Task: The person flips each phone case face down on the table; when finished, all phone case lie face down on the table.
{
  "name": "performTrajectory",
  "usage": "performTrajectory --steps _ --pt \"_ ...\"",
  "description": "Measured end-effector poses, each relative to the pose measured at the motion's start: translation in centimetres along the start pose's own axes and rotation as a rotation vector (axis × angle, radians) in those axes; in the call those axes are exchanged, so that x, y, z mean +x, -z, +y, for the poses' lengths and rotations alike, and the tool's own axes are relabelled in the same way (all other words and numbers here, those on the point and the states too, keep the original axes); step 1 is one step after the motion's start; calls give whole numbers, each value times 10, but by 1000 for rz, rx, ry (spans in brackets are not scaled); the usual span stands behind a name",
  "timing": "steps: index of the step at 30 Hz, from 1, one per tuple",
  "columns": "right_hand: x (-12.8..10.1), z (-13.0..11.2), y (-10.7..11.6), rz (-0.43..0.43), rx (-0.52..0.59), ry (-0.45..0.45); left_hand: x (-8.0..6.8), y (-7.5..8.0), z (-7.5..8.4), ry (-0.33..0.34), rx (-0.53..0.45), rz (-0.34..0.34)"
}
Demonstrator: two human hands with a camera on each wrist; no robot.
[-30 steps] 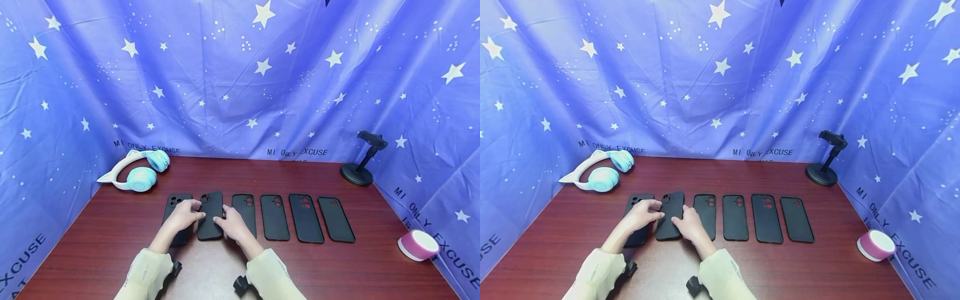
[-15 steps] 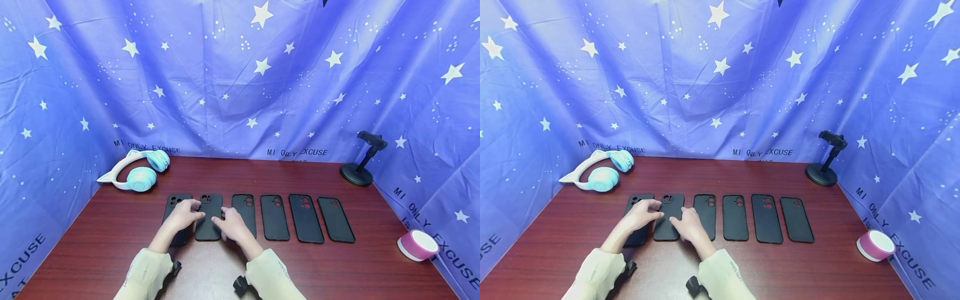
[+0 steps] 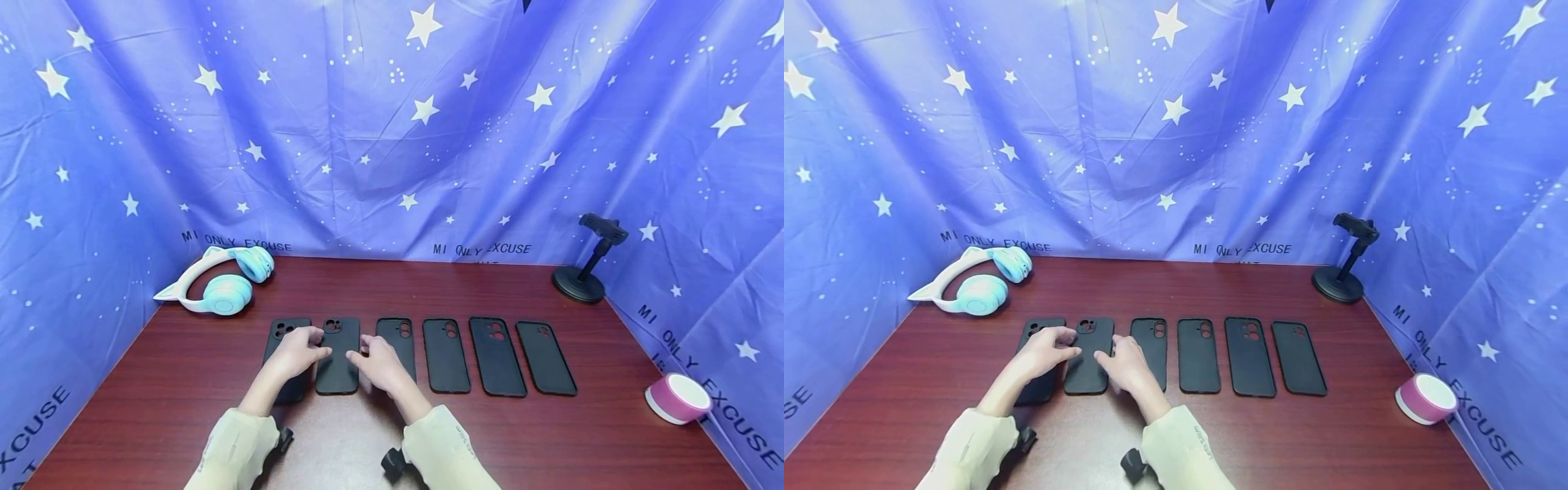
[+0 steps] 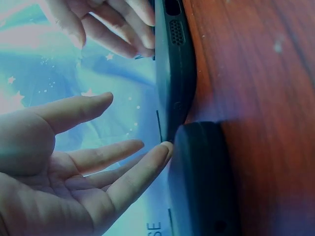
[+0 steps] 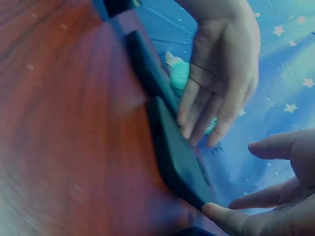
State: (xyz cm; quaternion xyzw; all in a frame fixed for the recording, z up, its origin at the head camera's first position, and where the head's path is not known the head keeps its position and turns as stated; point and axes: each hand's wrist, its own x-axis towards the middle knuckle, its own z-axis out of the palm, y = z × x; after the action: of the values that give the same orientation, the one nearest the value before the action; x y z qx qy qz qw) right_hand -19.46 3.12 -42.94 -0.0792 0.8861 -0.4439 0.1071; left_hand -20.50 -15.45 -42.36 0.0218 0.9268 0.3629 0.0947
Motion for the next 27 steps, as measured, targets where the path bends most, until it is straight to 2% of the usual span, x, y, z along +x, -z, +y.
performTrajectory --steps 8,14,21,27 --pt "3 9 26 53 22 24 -5 1 6 -42 -60 63" --pt "3 25 42 98 5 16 1 -11 17 -87 -113 91" --pt "1 40 54 165 -28 24 11 -35 35 -136 -141 71" --pt "-1 48 60 185 -43 8 15 -49 43 -139 -184 18"
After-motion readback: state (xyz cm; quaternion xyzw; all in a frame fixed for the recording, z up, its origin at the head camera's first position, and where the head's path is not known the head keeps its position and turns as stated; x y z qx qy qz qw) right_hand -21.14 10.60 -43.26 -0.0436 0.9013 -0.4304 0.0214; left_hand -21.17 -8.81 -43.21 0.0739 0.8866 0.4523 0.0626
